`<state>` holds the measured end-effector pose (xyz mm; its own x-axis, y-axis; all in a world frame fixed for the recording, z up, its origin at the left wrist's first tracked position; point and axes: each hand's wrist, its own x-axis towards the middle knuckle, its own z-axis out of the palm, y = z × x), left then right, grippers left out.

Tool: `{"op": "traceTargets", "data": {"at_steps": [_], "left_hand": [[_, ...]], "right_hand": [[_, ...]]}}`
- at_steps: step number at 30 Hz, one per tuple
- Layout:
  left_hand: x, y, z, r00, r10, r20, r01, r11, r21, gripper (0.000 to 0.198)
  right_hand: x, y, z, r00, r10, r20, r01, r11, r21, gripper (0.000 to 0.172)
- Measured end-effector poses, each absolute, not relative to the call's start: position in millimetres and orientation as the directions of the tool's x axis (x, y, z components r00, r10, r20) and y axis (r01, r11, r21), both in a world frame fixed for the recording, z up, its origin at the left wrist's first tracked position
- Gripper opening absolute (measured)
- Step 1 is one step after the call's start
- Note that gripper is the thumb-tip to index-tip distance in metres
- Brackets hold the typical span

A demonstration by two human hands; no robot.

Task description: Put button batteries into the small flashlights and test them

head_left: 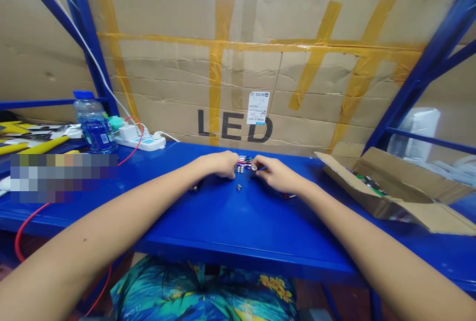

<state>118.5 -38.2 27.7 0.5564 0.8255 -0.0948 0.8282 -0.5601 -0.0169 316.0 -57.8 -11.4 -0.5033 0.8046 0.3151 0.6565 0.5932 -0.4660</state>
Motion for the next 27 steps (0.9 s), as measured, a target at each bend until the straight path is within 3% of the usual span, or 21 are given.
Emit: {"op": "traceTargets", "data": {"at_steps": [8,11,13,17,27], "left_hand": [[113,-31,26,0.574,0.815,-0.081,0.815,-0.578,-0.034,0.004],[112,-21,22,0.633,0.747,0.204,0.765,-0.644,-0.012,0.008],[115,-18,18,0.641,0.656,0.399,0.693,-0.718,0.067,0.013],[126,-21,11,0.623,0.511,0.592,0.540,-0.829,0.148,0.014],[132,-27,1,0.665,0.419,0.618,0.487,-0.871,0.067,0.017]], "right_hand": [[318,-52,-15,-0.487,0.802,0.346,0.634,0.597,-0.491,0.009],[321,-47,-18,-0.421,0.828,0.371,0.660,0.560,-0.501,0.008],[324,-42,-20,-0.373,0.840,0.394,0.668,0.538,-0.514,0.008],[326,-37,-22,-0.337,0.848,0.409,0.615,0.527,-0.586,0.008],[319,-38,-22,-0.345,0.874,0.343,0.381,0.465,-0.799,0.008]]}}
